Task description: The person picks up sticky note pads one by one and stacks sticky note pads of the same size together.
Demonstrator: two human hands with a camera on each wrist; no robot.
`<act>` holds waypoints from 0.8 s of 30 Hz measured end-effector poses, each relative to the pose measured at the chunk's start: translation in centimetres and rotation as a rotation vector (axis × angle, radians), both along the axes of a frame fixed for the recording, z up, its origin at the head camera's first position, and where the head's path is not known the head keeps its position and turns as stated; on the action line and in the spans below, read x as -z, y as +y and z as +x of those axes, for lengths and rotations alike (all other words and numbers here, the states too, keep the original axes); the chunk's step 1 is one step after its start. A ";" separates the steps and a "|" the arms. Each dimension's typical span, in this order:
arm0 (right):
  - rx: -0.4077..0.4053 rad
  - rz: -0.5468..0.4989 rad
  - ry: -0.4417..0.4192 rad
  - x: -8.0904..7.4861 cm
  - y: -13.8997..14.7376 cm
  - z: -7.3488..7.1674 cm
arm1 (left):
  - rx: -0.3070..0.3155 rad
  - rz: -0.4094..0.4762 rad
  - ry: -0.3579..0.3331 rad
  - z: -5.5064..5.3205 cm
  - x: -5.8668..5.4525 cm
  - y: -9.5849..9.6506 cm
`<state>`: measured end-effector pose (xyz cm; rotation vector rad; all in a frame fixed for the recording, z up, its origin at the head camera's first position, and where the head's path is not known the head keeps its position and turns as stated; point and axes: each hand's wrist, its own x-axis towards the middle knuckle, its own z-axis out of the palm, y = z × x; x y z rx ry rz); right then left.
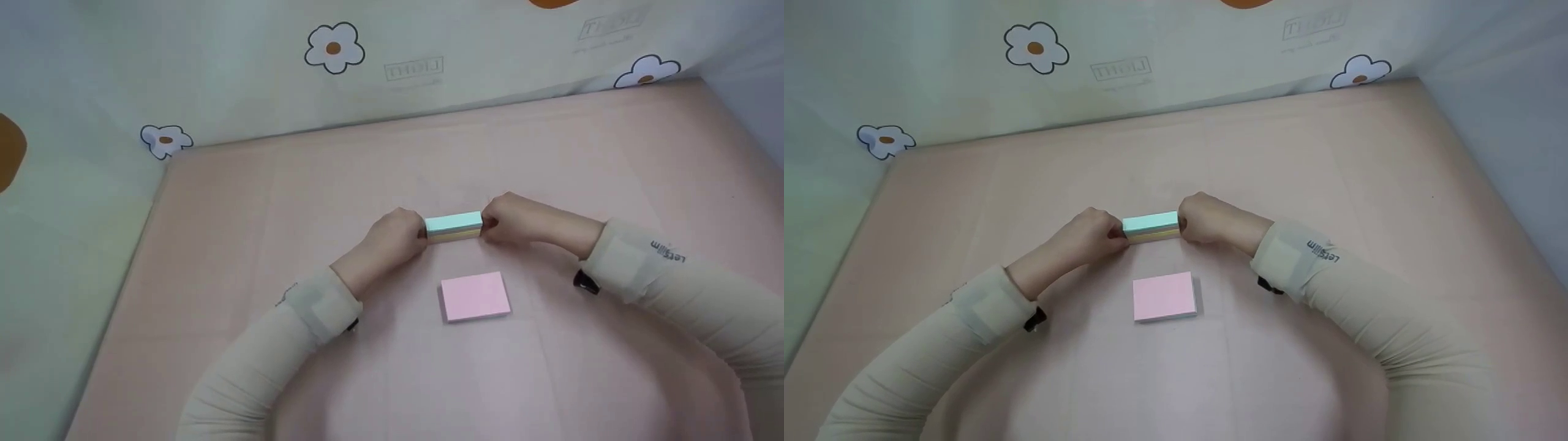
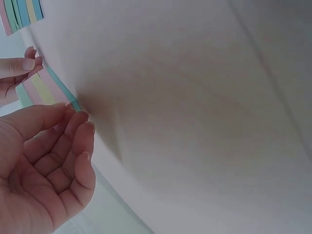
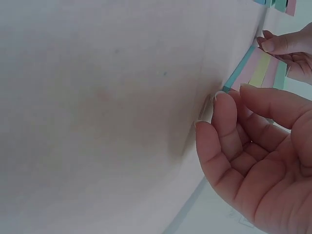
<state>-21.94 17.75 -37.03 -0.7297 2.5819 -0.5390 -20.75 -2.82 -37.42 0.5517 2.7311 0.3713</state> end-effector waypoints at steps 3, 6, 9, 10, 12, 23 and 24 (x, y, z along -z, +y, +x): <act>0.006 0.011 -0.024 0.1 0.0 -0.1 | 0.001 0.014 -0.001 0.0 0.0 0.0; 0.000 0.010 -0.033 0.0 0.0 0.0 | -0.001 0.025 -0.011 -0.2 0.1 -0.1; -0.001 0.008 -0.043 0.0 0.0 0.0 | -0.001 0.027 -0.021 -0.2 0.2 -0.1; -0.001 0.009 -0.041 0.1 0.0 0.0 | -0.001 0.026 -0.020 -0.2 0.2 -0.1; 0.000 0.009 -0.036 0.1 0.0 0.1 | -0.001 0.027 -0.023 -0.2 0.2 -0.1; -0.002 -0.005 -0.005 0.3 0.0 0.0 | -0.013 0.032 -0.025 -0.1 0.3 -0.1; 0.000 -0.006 -0.005 0.3 0.0 0.0 | -0.014 0.033 -0.023 -0.1 0.3 -0.1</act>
